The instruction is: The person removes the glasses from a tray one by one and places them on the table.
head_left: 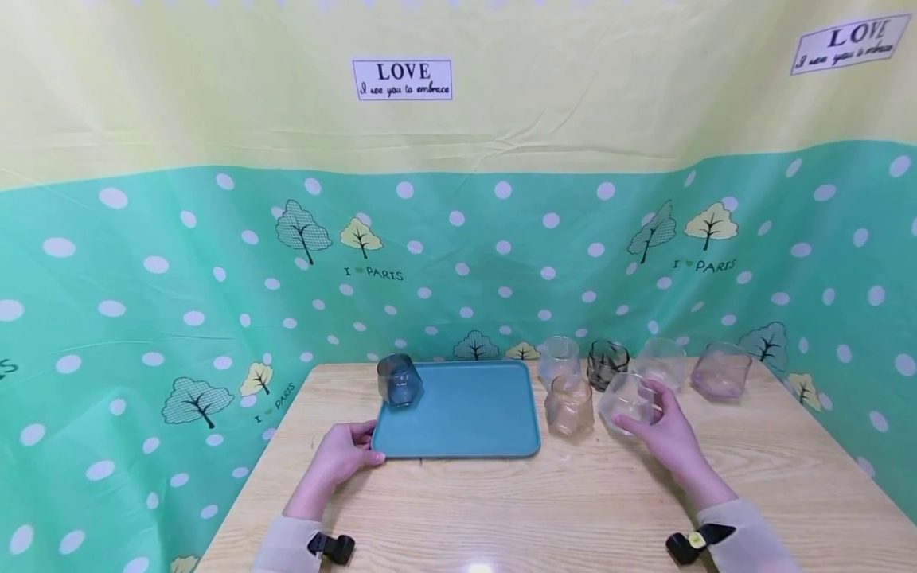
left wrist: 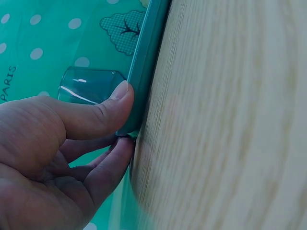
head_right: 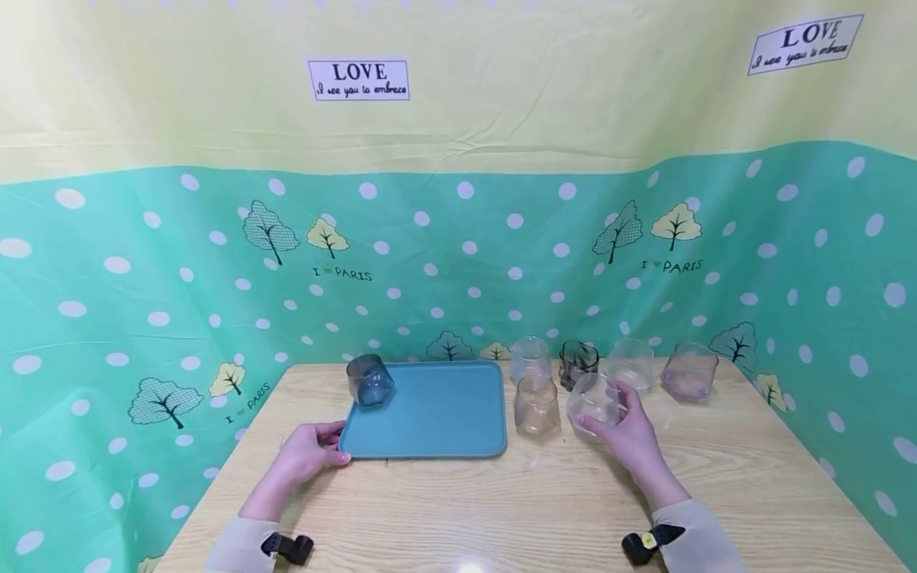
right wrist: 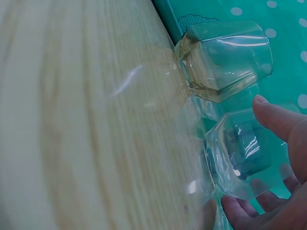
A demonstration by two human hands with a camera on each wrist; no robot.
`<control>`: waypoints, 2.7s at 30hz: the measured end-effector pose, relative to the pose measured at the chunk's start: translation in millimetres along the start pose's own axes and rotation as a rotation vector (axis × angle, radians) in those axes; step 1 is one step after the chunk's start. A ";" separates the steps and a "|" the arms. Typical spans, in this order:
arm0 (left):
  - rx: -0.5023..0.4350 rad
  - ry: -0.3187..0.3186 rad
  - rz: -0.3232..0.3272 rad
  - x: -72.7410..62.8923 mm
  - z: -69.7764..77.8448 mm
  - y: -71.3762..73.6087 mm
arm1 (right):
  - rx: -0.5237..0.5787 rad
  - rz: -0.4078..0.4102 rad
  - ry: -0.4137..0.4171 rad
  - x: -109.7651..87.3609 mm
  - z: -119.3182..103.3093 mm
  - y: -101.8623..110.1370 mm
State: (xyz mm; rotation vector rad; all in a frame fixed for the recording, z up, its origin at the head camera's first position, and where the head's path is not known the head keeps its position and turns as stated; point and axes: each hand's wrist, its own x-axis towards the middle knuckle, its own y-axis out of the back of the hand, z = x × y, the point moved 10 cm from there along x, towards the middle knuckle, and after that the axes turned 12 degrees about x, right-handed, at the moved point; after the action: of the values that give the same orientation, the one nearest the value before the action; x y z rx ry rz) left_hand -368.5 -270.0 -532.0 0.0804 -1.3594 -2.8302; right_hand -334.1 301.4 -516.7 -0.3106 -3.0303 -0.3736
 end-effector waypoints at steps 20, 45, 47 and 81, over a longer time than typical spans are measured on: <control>0.006 0.007 -0.003 1.5 1.3 3.7 | 0.006 -0.019 -0.049 6.1 -7.2 -0.2; -0.009 0.012 -0.014 1.0 0.7 -2.1 | 0.299 0.060 0.370 -32.2 -115.7 -76.4; -0.014 0.014 -0.014 1.3 0.4 -2.3 | 0.333 -0.019 0.352 -31.0 -118.4 -105.7; -0.018 0.017 -0.011 1.7 -0.1 -0.5 | 0.209 -0.185 0.019 29.8 -87.4 -385.8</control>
State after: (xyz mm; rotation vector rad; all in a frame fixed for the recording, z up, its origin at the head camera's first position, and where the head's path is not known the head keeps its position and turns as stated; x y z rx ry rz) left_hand -370.1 -269.7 -532.5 0.1126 -1.3345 -2.8432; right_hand -439.5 -81.0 -519.1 -0.0131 -3.0521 -0.0674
